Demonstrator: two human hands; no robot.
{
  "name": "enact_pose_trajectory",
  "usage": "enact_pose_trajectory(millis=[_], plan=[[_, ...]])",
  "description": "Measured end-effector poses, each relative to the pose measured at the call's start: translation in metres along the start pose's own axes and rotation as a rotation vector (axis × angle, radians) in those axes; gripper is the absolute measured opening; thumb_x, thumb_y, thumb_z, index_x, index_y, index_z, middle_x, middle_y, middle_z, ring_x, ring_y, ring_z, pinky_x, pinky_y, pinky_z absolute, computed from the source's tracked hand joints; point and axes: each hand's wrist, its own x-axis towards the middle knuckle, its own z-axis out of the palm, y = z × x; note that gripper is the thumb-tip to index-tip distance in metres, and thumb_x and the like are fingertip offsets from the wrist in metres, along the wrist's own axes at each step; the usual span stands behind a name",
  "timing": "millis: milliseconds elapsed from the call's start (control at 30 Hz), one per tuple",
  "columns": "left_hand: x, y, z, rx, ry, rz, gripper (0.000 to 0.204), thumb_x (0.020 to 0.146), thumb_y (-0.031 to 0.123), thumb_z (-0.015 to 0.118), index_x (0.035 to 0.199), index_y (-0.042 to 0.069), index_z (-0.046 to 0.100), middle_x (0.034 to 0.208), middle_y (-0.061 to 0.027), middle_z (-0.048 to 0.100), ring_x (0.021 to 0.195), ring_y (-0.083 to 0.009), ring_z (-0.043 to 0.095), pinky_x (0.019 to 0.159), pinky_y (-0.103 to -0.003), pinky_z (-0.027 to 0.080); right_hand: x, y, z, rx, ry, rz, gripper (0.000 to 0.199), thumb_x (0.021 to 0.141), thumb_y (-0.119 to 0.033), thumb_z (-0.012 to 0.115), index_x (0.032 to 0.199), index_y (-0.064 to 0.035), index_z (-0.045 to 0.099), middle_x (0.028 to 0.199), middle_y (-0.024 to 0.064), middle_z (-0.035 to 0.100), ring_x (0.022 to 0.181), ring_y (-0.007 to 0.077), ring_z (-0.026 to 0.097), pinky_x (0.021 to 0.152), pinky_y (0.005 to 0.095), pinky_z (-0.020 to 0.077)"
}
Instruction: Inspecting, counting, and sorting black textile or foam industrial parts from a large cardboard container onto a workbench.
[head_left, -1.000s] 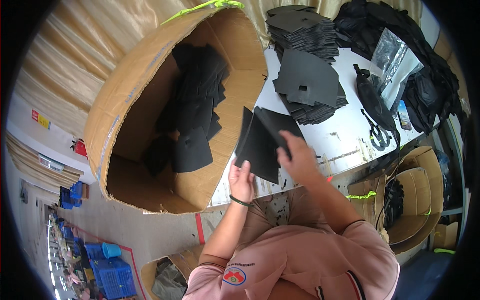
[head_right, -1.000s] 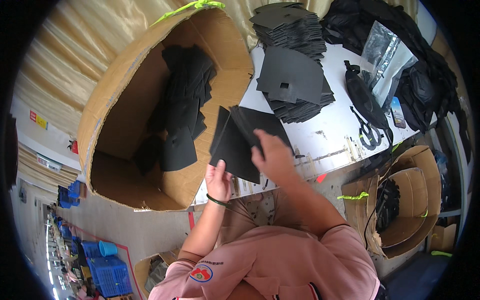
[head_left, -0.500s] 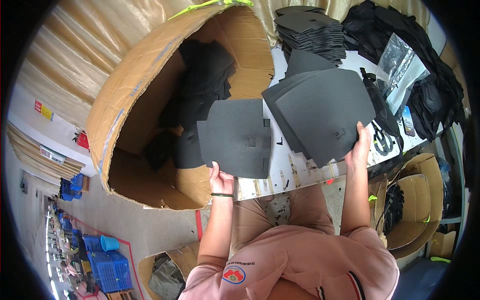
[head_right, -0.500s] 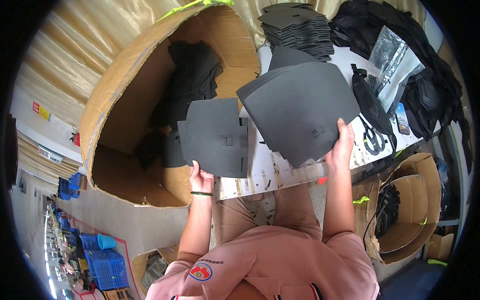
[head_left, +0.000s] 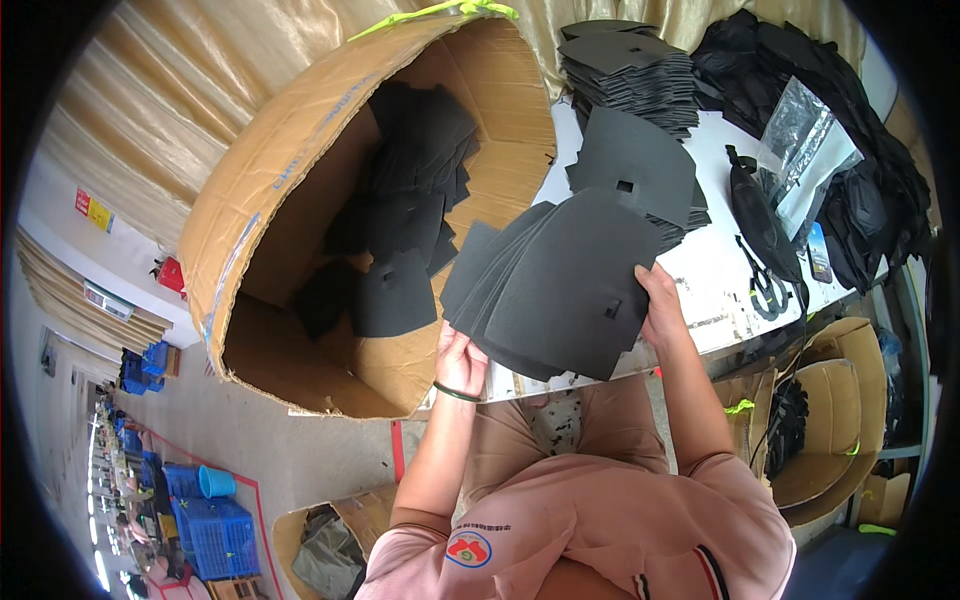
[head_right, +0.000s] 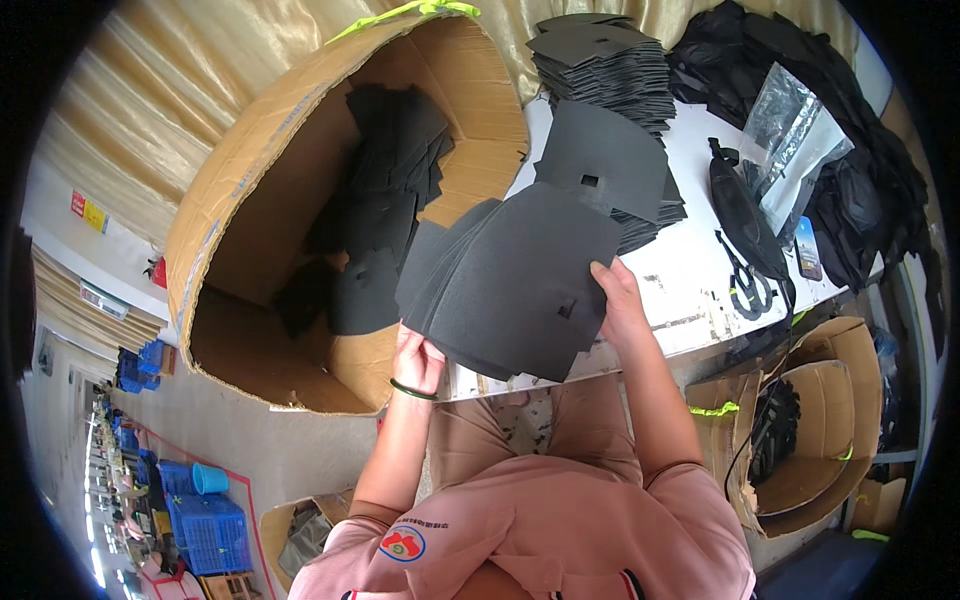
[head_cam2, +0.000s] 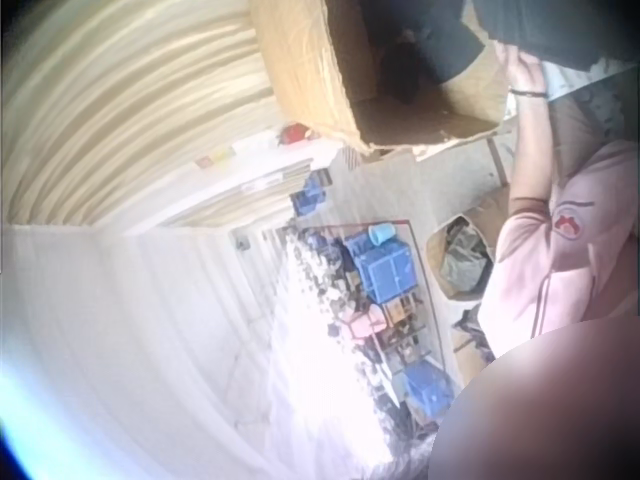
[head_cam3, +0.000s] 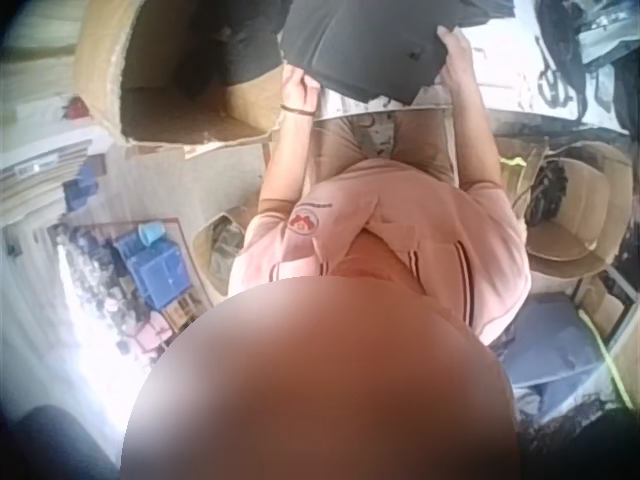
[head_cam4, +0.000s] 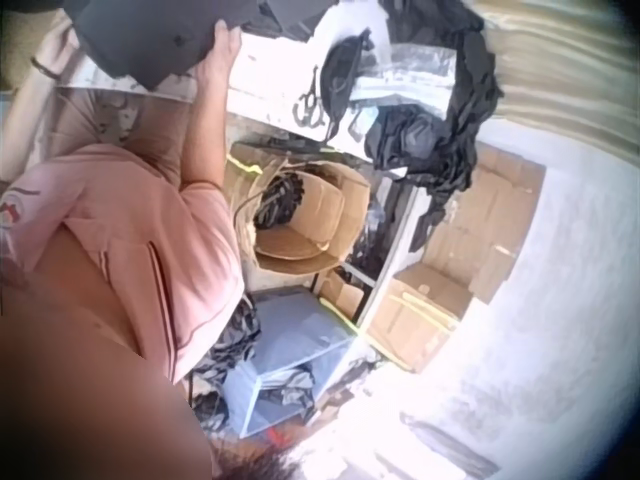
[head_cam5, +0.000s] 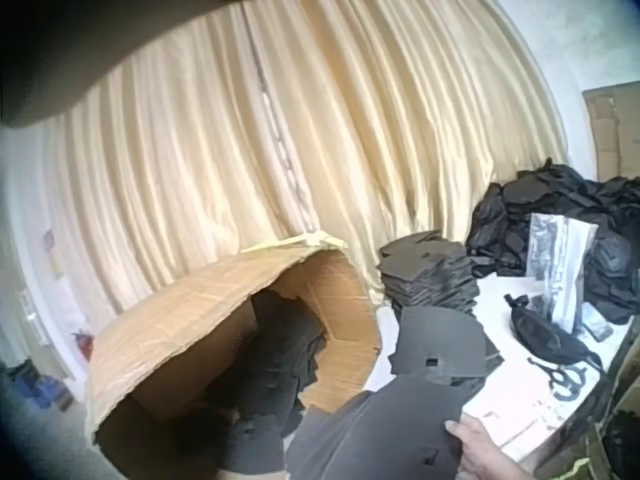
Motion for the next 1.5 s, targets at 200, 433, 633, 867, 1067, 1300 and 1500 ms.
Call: enact_pose_trajectory(millis=[200, 433, 633, 867, 1067, 1300, 1500], plan=[[0.005, 0.026, 0.003, 0.322, 0.094, 0.072, 0.026, 0.089, 0.002, 0.057, 0.115, 0.003, 0.056, 0.113, -0.0089, 0.063, 0.099, -0.0193, 0.061, 0.087, -0.032, 0.05, 0.008, -0.022, -0.021, 0.005, 0.014, -0.121, 0.037, 0.09, -0.013, 0.052, 0.123, 0.0033, 0.048, 0.115, 0.0132, 0.059, 0.101, 0.0216, 0.06, 0.089, 0.0336, 0.0493], [0.062, 0.075, 0.085, 1.049, -0.182, -0.005, 0.029, 0.09, 0.009, 0.059, 0.116, -0.003, 0.057, 0.1, -0.0092, 0.065, 0.089, -0.0116, 0.06, 0.079, -0.025, 0.048, 0.011, -0.029, 0.009, -0.506, -0.331, -0.103, 0.034, 0.091, -0.007, 0.052, 0.124, 0.0018, 0.048, 0.116, 0.0078, 0.059, 0.103, 0.0138, 0.056, 0.09, 0.029, 0.0454], [0.063, 0.057, 0.123, 1.08, -0.431, -0.18, 0.049, 0.082, 0.021, 0.07, 0.123, -0.001, 0.052, 0.105, -0.009, 0.064, 0.098, -0.0132, 0.058, 0.086, -0.027, 0.045, 0.018, 0.01, 0.007, -0.047, -0.175, -0.148, 0.041, 0.092, -0.007, 0.051, 0.132, -0.0001, 0.042, 0.127, 0.0085, 0.052, 0.116, 0.0154, 0.049, 0.1, 0.0305, 0.0369], [0.043, 0.047, 0.119, 1.762, -0.476, -0.002, 0.059, 0.068, 0.022, 0.081, 0.115, 0.004, 0.05, 0.102, -0.0187, 0.064, 0.097, -0.0323, 0.062, 0.083, -0.037, 0.048, 0.014, 0.018, -0.031, -0.196, -0.225, -0.085, 0.054, 0.087, -0.003, 0.055, 0.138, -0.002, 0.036, 0.136, 0.0092, 0.045, 0.126, 0.02, 0.041, 0.107, 0.0336, 0.0302], [0.046, 0.038, 0.152, 2.043, -0.702, 0.028, 0.067, 0.066, 0.021, 0.08, 0.122, 0.007, 0.046, 0.105, -0.02, 0.062, 0.1, -0.0363, 0.058, 0.081, -0.043, 0.047, -0.003, 0.012, -0.044, -0.339, -0.144, -0.147, 0.092, 0.072, 0.009, 0.068, 0.146, -0.0074, 0.016, 0.142, 0.0109, 0.036, 0.131, 0.0216, 0.035, 0.109, 0.0366, 0.0274], [0.054, 0.028, 0.14, 1.885, -0.66, 0.037, 0.075, 0.064, 0.018, 0.081, 0.128, 0.008, 0.043, 0.113, -0.0198, 0.059, 0.107, -0.0368, 0.056, 0.089, -0.041, 0.045, -0.008, 0.003, -0.075, -0.605, 0.03, -0.246, 0.105, 0.068, 0.0, 0.077, 0.147, -0.0093, 0.009, 0.149, 0.0179, 0.023, 0.138, 0.028, 0.026, 0.111, 0.0401, 0.0225], [0.063, 0.022, 0.149, 1.952, -0.758, -0.01, 0.081, 0.065, 0.02, 0.081, 0.132, 0.007, 0.038, 0.113, -0.022, 0.058, 0.108, -0.0373, 0.055, 0.089, -0.041, 0.045, 0.003, 0.011, -0.041, -0.982, -0.172, -0.375, 0.091, 0.072, -0.006, 0.074, 0.146, -0.0093, 0.02, 0.146, 0.0187, 0.031, 0.134, 0.0284, 0.033, 0.109, 0.0366, 0.0275]])
